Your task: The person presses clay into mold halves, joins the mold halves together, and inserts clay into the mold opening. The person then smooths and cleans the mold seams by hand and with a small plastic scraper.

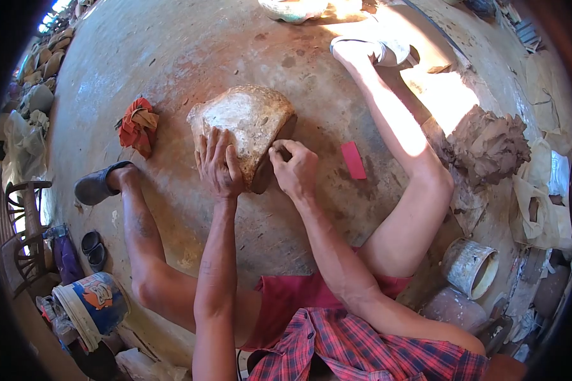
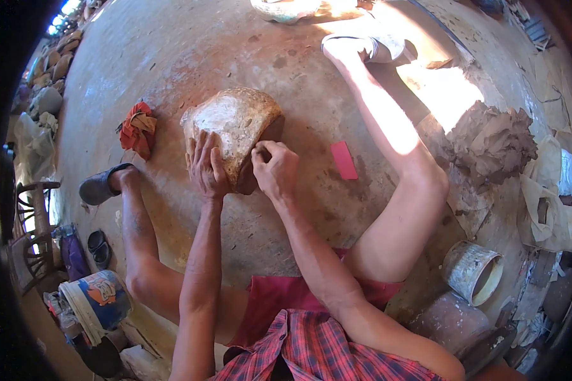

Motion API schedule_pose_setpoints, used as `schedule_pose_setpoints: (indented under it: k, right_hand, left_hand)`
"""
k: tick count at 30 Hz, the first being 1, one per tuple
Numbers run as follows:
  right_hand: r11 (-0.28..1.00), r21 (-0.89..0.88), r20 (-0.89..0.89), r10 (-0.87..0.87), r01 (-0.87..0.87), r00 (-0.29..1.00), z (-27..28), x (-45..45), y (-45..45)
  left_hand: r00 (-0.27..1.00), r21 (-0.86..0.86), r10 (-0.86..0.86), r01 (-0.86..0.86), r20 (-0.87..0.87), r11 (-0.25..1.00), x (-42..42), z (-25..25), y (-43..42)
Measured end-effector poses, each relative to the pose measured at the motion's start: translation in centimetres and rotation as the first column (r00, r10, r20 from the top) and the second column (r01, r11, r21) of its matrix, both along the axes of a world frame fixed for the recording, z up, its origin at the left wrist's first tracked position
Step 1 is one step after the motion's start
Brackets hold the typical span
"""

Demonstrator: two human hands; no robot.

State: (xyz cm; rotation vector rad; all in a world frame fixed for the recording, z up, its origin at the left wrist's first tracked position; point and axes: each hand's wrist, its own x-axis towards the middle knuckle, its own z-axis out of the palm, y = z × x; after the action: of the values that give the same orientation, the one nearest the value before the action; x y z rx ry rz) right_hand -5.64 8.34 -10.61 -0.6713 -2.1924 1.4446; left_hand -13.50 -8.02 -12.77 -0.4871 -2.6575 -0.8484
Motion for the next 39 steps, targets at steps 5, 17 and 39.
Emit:
schedule_pose_setpoints:
  k: [5, 17, 39]
  right_hand:
    - [0.952, -0.216, 0.107, 0.242, -0.215, 0.964, 0.9, 3.5, 2.4]
    - [0.996, -0.067, -0.065, 0.046, -0.051, 0.997, -1.2, 1.7, -0.4]
    - [0.988, -0.156, -0.005, 0.008, -0.008, 1.000, -1.3, 2.3, -0.6]
  left_hand:
    - [0.998, -0.020, 0.064, -0.064, -0.010, 0.998, 0.7, 0.0, 0.7]
    - [0.970, -0.028, 0.232, -0.234, -0.067, 0.972, 2.2, -0.4, 3.5]
    - [0.969, -0.030, 0.226, -0.230, -0.101, 0.973, 2.2, -0.7, 3.2]
